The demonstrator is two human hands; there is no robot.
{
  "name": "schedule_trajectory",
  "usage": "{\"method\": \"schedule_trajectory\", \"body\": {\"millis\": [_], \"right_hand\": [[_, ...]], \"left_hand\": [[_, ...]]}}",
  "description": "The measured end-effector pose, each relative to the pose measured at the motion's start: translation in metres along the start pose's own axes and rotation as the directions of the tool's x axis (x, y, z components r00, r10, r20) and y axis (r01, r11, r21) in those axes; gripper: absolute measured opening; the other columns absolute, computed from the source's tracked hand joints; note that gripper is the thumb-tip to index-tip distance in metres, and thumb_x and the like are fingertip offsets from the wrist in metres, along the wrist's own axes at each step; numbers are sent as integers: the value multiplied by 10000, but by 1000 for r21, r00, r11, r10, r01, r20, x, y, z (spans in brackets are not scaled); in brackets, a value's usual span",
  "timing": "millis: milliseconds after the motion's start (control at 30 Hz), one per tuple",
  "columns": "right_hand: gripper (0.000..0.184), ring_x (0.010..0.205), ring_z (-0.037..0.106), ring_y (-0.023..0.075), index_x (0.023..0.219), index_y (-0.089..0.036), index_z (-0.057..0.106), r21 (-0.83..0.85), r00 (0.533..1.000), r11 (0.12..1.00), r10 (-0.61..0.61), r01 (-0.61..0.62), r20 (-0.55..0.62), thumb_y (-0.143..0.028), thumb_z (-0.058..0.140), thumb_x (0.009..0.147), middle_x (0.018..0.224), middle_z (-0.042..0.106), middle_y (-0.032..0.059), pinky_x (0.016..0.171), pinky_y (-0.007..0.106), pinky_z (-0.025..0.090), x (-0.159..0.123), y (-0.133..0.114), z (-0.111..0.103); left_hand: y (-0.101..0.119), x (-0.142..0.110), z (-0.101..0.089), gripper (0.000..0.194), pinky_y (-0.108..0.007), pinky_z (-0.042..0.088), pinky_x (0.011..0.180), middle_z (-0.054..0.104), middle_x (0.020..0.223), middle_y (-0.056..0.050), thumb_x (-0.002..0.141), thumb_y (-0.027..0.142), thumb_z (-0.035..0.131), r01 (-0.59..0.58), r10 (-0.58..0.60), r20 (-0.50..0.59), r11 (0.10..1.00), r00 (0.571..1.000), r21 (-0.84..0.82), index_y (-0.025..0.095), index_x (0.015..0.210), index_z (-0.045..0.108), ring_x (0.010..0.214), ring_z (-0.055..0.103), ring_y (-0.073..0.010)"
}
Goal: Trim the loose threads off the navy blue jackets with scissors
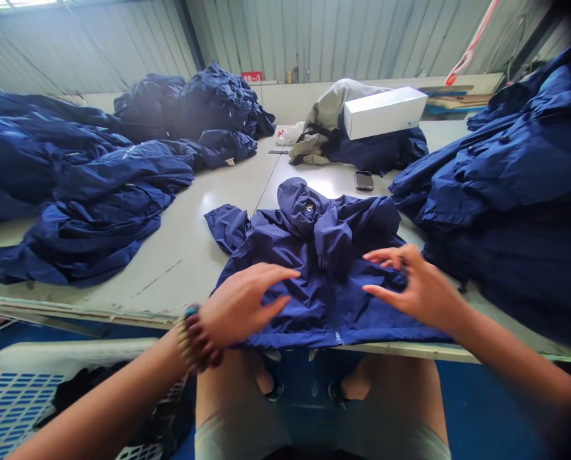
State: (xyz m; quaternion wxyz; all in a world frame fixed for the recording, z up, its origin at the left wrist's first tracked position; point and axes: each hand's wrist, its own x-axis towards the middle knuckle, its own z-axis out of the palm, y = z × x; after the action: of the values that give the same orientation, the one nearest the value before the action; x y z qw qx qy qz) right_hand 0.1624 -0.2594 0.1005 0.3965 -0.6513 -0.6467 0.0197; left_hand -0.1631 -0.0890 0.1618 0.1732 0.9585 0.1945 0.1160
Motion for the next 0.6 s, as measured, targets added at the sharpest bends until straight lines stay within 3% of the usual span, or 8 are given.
{"method": "schedule_trajectory", "body": {"millis": [67,133,200,267,333,433,533,600], "right_hand": [[541,1102,770,336,1097,-259,500,-31,992,999,-29,33,125,-531,877,821,1241,757,151,912,447,624,39,10,32],[509,984,780,332,1040,-255,487,-27,982,999,37,-33,185,-477,875,795,1058,777,117,823,415,613,68,29,60],[449,887,771,297,946,-271,433,58,983,989,124,-133,132,-479,814,830,948,775,88,779,388,592,86,50,80],[437,854,759,267,883,-286,371,186,979,961,204,-204,20,-514,743,879,926,781,85,779,381,587,93,65,90],[430,858,763,254,869,-290,349,290,966,929,252,-228,-49,-516,713,903,951,793,88,794,384,598,92,73,92],[387,922,785,247,903,-287,378,381,970,897,243,-226,2,-432,737,904,1072,803,85,833,391,631,85,70,88],[407,942,789,252,931,-290,399,370,971,899,231,-236,58,-366,795,872,1087,793,59,849,405,651,82,58,84],[418,943,788,254,937,-290,411,358,972,906,234,-228,27,-352,818,863,1084,784,52,856,414,659,82,51,83]], "left_hand": [[-6,55,21,565,-462,501,1202,715,1459,-106,965,381,768,-49,52,66,998,997,-39,248,1502,653,1359,669,-300],[-20,104,48,744,-459,503,1187,689,1473,-150,855,413,896,-47,54,126,997,991,-61,204,1520,634,1356,662,-332],[-36,140,72,778,-448,543,1110,700,1408,-166,795,421,947,2,3,128,999,992,-38,180,1479,666,1264,697,-345],[-50,163,90,626,-419,562,1043,728,1303,-147,854,409,901,23,-20,36,996,999,-91,170,1401,714,1156,723,-310],[-60,172,102,414,-387,573,987,758,1196,-112,929,365,829,6,-28,-93,974,995,-226,173,1290,765,1065,730,-262],[-61,170,108,235,-341,597,911,765,1153,-74,948,219,768,-88,-28,-261,901,965,-424,204,1181,797,1021,730,-214],[-52,161,107,307,-333,611,961,737,1223,-72,918,87,701,-190,-12,-354,828,935,-527,230,1176,787,1125,720,-207],[-46,158,106,351,-357,608,1024,720,1282,-87,898,104,728,-172,-63,-333,759,941,-628,225,1226,754,1210,700,-225]]}}
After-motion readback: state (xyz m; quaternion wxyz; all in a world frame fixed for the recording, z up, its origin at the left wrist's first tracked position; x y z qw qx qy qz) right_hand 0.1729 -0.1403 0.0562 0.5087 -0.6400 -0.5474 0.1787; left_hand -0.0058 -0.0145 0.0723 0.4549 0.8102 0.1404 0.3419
